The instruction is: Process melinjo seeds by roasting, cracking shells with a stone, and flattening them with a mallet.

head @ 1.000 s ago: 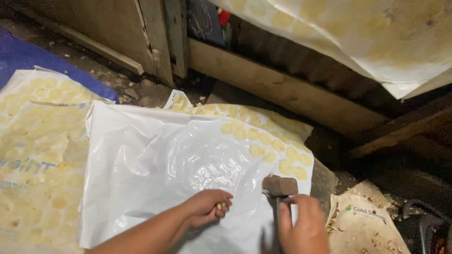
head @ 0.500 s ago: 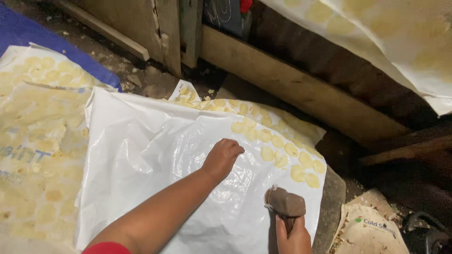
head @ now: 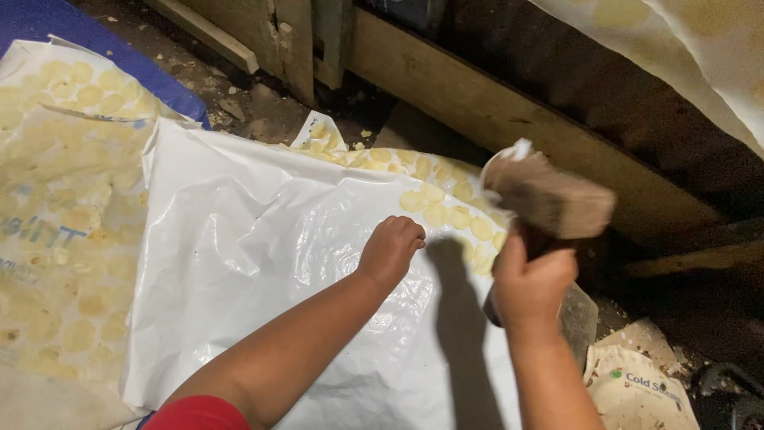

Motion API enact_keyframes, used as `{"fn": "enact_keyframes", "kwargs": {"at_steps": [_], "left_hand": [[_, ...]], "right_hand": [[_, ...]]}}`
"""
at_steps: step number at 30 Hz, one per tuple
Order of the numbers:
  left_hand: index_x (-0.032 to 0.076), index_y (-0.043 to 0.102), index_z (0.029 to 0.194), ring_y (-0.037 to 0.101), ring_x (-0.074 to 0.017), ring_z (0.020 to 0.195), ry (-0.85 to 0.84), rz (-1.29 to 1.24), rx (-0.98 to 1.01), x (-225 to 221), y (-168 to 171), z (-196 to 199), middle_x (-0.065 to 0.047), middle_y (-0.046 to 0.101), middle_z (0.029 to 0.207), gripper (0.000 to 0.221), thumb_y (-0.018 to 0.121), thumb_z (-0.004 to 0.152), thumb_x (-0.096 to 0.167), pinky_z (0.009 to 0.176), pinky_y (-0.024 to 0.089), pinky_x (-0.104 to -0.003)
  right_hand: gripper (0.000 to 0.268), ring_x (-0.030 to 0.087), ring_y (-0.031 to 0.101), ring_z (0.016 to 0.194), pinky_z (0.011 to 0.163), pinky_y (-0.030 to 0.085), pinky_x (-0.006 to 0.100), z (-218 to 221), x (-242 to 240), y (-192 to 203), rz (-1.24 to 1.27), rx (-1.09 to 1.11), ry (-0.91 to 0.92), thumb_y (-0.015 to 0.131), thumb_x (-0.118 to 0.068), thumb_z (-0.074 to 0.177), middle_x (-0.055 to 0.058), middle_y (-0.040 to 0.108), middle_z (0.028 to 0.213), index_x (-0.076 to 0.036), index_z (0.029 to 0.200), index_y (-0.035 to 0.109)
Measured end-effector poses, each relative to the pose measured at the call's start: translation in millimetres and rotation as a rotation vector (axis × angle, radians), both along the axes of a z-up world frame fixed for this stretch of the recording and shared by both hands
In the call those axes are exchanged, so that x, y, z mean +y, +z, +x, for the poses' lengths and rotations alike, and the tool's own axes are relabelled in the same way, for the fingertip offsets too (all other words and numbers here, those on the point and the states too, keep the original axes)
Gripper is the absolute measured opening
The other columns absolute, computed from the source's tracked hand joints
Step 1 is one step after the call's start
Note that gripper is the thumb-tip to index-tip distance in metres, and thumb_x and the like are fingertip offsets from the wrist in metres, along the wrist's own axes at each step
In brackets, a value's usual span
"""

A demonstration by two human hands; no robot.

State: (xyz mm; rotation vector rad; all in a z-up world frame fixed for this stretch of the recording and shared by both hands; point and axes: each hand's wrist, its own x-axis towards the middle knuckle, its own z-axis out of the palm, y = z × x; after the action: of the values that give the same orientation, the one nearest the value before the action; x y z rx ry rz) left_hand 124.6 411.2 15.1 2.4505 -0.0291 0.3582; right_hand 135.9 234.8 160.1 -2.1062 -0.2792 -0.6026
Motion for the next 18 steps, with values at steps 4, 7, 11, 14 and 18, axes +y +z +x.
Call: {"fn": "enact_keyframes", "kwargs": {"at_steps": [4, 7, 11, 14, 18], "left_hand": [[0.011, 0.065, 0.115, 0.064, -0.0274, 0.104, 0.024, -0.032, 0.024, 17.2, 2.7, -26.2, -0.01, 0.066, 0.107, 0.014, 0.058, 0.104, 0.015, 0.092, 0.052, -0.037], [0.011, 0.067, 0.113, 0.064, -0.0276, 0.102, 0.006, 0.01, -0.014, 27.3, 0.3, -23.7, -0.01, 0.066, 0.105, 0.015, 0.056, 0.106, 0.016, 0.09, 0.051, -0.036], [0.013, 0.065, 0.111, 0.062, -0.0242, 0.093, -0.034, 0.144, -0.041, 23.0, -11.5, -14.6, -0.006, 0.063, 0.095, 0.015, 0.057, 0.106, 0.025, 0.085, 0.051, -0.036], [0.014, 0.065, 0.109, 0.064, -0.0237, 0.09, 0.028, 0.053, -0.024, 17.0, -12.0, 3.4, -0.003, 0.062, 0.091, 0.016, 0.061, 0.103, 0.029, 0.085, 0.051, -0.038], [0.019, 0.069, 0.106, 0.065, -0.0282, 0.094, -0.014, 0.035, -0.022, -4.2, -18.9, 10.4, -0.004, 0.065, 0.092, 0.015, 0.065, 0.098, 0.031, 0.085, 0.051, -0.042]], "right_hand": [[0.045, 0.051, 0.069, 0.102, 0.088, 0.055, 0.062, -0.9, 19.0, -52.4, -0.562, 0.695, 0.066, 0.055, -0.04, 0.099, 0.034, 0.071, 0.1, 0.001, 0.116, 0.053], [0.055, 0.047, 0.069, 0.108, 0.089, 0.057, 0.057, 12.9, 21.5, -39.0, -0.633, 0.791, 0.127, 0.057, -0.051, 0.097, 0.03, 0.072, 0.105, -0.001, 0.12, 0.058], [0.034, 0.028, 0.061, 0.049, 0.047, 0.047, 0.04, 9.3, 7.1, 18.0, -0.325, 0.867, 0.052, 0.059, -0.031, 0.101, 0.017, 0.065, 0.069, 0.0, 0.116, 0.059], [0.044, 0.04, 0.071, 0.068, 0.064, 0.053, 0.052, -1.4, -2.1, 69.2, -0.389, 0.503, -0.033, 0.068, -0.042, 0.102, 0.021, 0.065, 0.06, -0.001, 0.09, 0.058], [0.017, 0.019, 0.049, 0.044, 0.035, 0.043, 0.03, -7.8, -12.6, 86.1, -0.114, 0.15, 0.206, 0.055, 0.0, 0.115, 0.012, 0.052, 0.071, 0.007, 0.108, 0.041]]}}
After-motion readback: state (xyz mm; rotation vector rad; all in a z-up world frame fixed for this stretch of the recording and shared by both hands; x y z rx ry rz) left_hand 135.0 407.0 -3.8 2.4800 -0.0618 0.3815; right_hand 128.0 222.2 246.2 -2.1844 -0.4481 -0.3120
